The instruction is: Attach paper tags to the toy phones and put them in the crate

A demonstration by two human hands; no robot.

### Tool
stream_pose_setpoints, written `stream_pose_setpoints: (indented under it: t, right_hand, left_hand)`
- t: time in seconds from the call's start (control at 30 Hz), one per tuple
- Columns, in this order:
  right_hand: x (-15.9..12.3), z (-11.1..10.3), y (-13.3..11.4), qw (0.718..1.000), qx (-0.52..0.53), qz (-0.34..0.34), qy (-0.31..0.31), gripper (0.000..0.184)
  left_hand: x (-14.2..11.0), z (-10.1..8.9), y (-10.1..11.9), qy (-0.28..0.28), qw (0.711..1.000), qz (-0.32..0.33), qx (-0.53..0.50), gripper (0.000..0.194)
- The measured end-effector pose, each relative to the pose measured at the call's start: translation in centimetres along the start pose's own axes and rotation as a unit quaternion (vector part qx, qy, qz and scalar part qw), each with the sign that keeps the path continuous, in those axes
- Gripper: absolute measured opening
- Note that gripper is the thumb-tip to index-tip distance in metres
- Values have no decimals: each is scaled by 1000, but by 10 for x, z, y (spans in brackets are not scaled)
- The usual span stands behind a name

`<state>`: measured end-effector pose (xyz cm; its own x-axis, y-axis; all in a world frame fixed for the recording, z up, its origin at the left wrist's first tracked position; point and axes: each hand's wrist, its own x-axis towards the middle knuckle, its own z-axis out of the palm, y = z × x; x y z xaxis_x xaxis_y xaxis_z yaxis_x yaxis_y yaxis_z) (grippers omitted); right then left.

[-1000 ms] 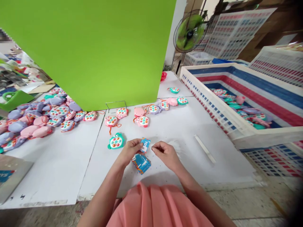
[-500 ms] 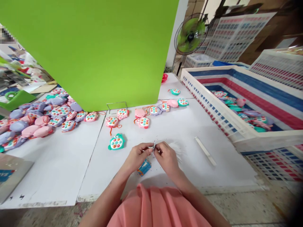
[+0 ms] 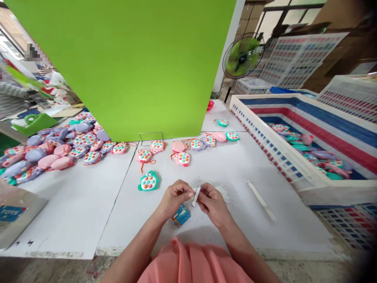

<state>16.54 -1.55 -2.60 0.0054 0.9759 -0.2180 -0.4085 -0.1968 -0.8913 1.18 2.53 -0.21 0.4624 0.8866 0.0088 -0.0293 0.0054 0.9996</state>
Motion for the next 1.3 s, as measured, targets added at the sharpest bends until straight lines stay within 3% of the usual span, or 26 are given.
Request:
stream_pose_setpoints:
  t: [0.13, 0.23, 0.4, 0.5, 0.6, 0.7, 0.77, 0.87, 1.03, 1.13, 1.3]
  right_hand:
    - [0, -3, -1, 996, 33, 52, -57, 48]
    - [-2, -3, -6, 994, -33, 59, -81, 41]
    - [-4, -3, -15, 986, -134, 13, -100, 25]
    - [-3, -5, -14, 986, -140, 10, -88, 23]
    - [-1, -10, -11, 988, -144, 8, -54, 24]
    - [3, -15, -8, 991, -134, -2, -8, 27]
    - [4, -17, -6, 992, -127, -3, 16, 27]
    - [8, -18, -3, 991, -125, -1, 41, 28]
    - [16, -23, 5, 983, -144, -47, 100, 30]
    - [24, -27, 5, 974, -137, -91, 157, 27]
    - [39, -24, 4, 949, -85, -179, 244, 26]
  left_hand:
    - [-4, -4, 13, -44, 981, 78, 173, 13]
    - [-7, -4, 21, -69, 960, 98, 254, 13]
    - [-8, -5, 22, -38, 957, 105, 267, 14]
    - [-2, -18, 15, -4, 950, 103, 295, 14]
    - [5, -47, 2, 102, 894, 58, 433, 19]
    - [5, -82, -15, 232, 786, -94, 565, 45]
    - [4, -102, -26, 250, 755, -191, 575, 62]
    - [5, -120, -40, 234, 790, -238, 514, 76]
    - [15, -118, -50, 253, 884, -214, 331, 63]
    - [18, -89, -45, 222, 940, -196, 170, 58]
    - [15, -3, -31, 118, 988, -101, 1, 53]
